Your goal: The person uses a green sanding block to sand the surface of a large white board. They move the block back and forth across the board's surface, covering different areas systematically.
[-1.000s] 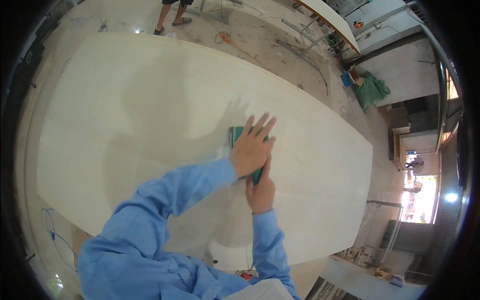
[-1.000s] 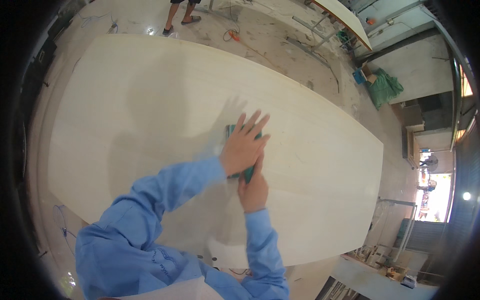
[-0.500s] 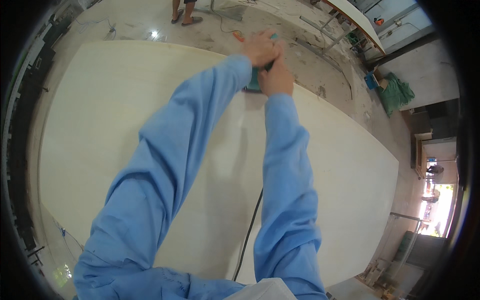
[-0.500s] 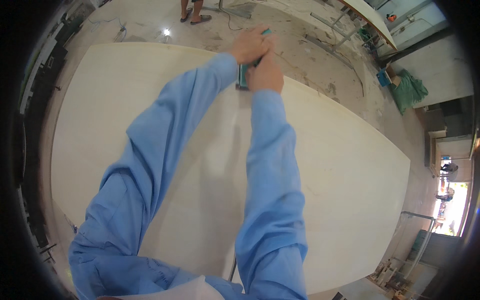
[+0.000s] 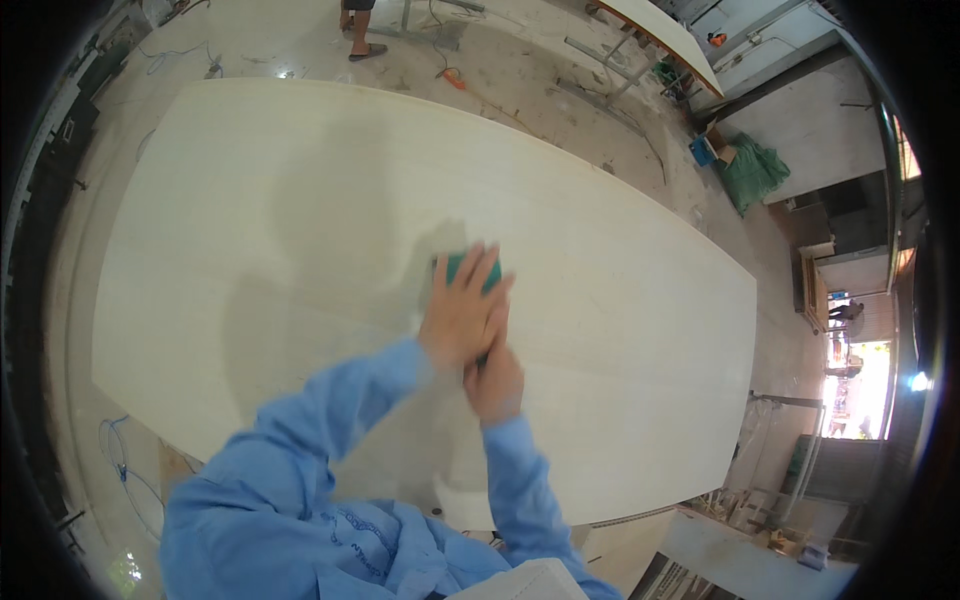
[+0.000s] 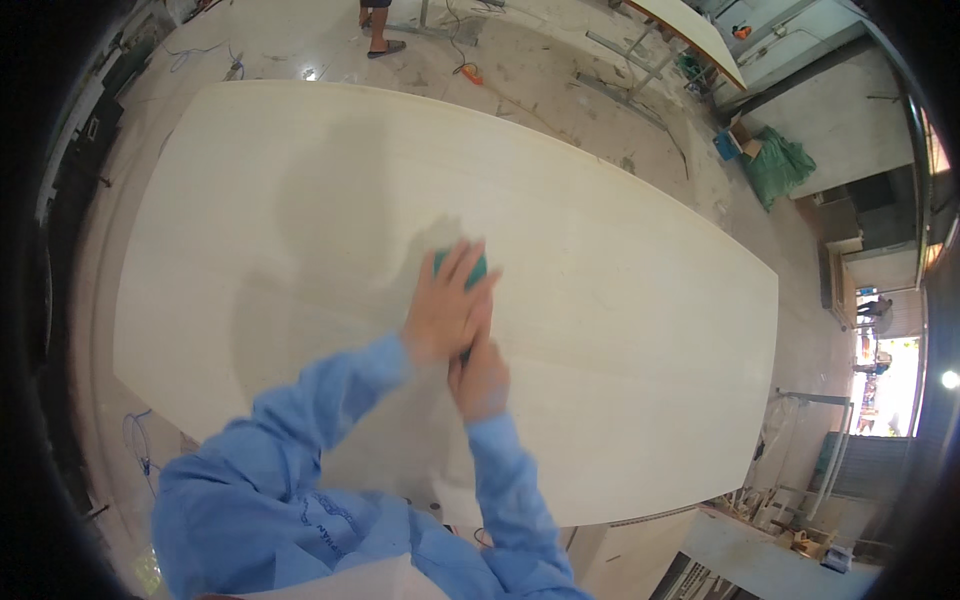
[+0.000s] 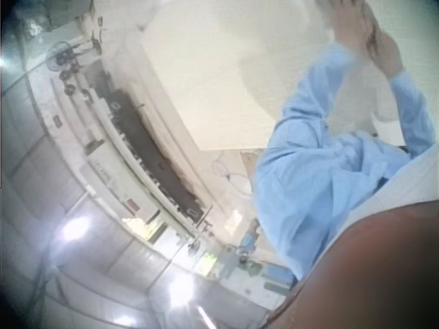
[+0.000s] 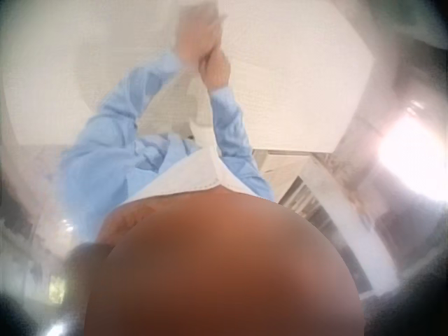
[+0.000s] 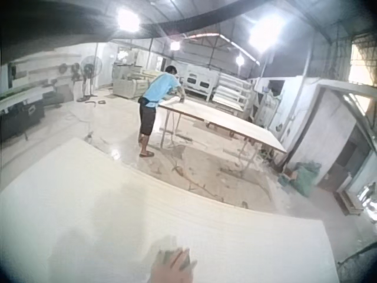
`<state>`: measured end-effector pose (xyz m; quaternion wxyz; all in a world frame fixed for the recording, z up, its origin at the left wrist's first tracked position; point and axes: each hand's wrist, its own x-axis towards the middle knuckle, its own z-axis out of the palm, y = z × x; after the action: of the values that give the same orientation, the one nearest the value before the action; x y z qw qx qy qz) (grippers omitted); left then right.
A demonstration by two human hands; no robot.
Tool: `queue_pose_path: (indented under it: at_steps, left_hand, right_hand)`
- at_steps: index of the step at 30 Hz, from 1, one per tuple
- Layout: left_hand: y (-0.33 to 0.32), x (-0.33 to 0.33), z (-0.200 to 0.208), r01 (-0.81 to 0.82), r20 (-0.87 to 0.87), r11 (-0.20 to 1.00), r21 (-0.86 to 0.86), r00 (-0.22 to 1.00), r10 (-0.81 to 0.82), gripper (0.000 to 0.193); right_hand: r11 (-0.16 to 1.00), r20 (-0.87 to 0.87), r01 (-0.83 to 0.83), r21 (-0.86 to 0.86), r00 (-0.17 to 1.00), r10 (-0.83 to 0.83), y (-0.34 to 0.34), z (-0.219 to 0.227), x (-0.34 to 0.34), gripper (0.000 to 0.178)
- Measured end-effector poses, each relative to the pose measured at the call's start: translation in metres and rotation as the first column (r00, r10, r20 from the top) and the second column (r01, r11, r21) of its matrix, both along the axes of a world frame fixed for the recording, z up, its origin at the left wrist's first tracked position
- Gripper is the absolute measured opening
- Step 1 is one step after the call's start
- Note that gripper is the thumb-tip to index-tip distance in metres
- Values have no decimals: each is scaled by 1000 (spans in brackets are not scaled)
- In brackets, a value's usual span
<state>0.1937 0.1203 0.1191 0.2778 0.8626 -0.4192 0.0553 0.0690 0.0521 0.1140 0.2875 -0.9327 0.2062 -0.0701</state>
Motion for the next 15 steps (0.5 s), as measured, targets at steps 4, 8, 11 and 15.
queue_pose_path:
  at_steps: [4, 8, 11, 15]
  left_hand:
    - [45, -51, 17, 35, -176, 996, -78, 983, -48, 47]
    - [2, 24, 9, -19, -130, 994, -109, 992, 5, 43]
    - [-54, 121, -12, -60, 12, 987, -147, 998, 62, 40]
    - [-134, 253, -33, -95, 70, 989, -115, 992, 103, 38]
  right_hand:
    - [999, 65, 22, 38, 998, -25, 47, 16, -51, 89]
    - [999, -22, -7, 39, 1000, 8, -1, 15, 28, 90]
    - [998, 90, -58, -32, 994, 61, -63, 2, 130, 91]
    - [992, 107, -41, -118, 993, 54, -140, -8, 263, 93]
